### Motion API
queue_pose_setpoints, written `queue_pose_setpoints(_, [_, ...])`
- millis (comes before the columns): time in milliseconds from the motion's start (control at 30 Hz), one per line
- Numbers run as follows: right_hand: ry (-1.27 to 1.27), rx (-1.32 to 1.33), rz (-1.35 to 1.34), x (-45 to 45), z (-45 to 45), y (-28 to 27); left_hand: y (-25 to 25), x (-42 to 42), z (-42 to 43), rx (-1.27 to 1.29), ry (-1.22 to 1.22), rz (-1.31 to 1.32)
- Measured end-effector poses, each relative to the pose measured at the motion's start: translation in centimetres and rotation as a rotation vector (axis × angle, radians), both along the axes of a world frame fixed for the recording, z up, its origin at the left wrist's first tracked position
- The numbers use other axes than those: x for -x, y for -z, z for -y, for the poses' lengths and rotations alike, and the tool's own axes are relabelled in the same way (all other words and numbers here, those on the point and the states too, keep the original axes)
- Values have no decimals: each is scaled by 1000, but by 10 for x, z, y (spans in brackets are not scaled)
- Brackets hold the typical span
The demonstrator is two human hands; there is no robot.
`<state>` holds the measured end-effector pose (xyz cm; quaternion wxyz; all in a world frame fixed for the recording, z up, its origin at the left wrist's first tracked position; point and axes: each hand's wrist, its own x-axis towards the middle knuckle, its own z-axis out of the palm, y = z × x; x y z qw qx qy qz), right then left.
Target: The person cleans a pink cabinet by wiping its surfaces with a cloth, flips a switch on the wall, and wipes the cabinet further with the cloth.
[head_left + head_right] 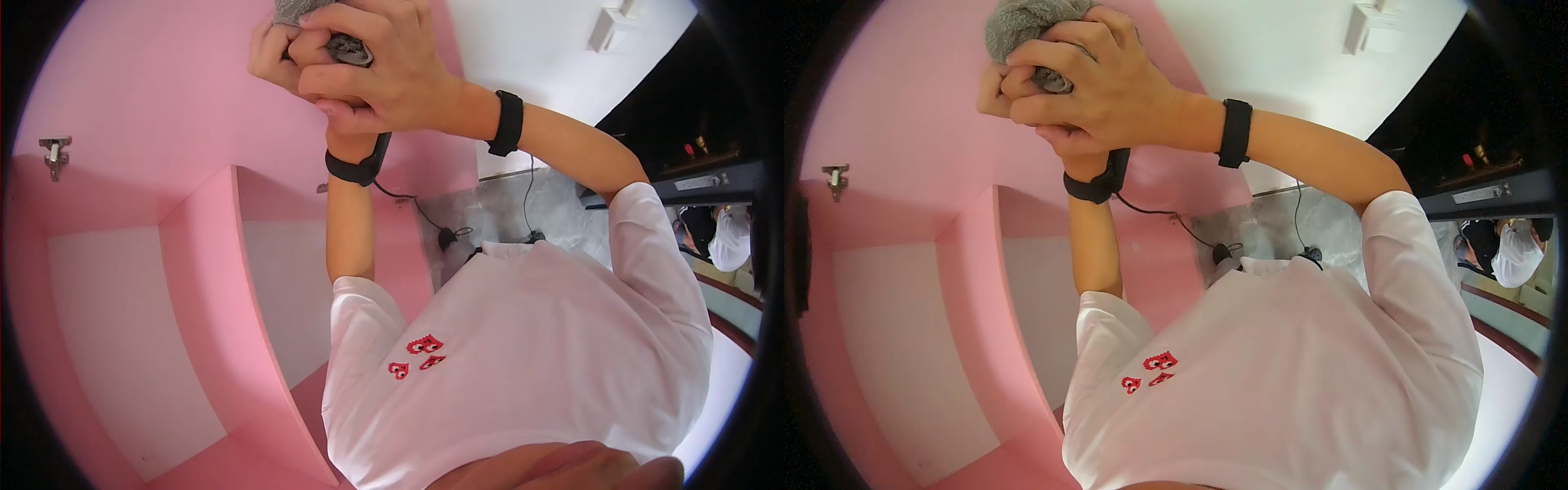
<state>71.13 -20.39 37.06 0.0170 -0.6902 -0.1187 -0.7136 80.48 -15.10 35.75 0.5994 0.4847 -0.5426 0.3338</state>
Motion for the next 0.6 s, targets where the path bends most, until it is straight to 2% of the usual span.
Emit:
queue_pose_setpoints(33, [-1, 27, 146, -19, -5, 2, 7, -14, -8, -16, -6, -16])
queue_pose_setpoints(167, [51, -62, 32, -46, -42, -6, 46, -65, -52, -114, -9, -86])
queue_pose_setpoints(333, [9, 9, 90, -100, -86, -8, 78, -122, -109, -229, 2, -148])
queue_pose_setpoints(600, [-101, -26, 30, -89, -92, -16, 106, -123, -115, -370, 82, -164])
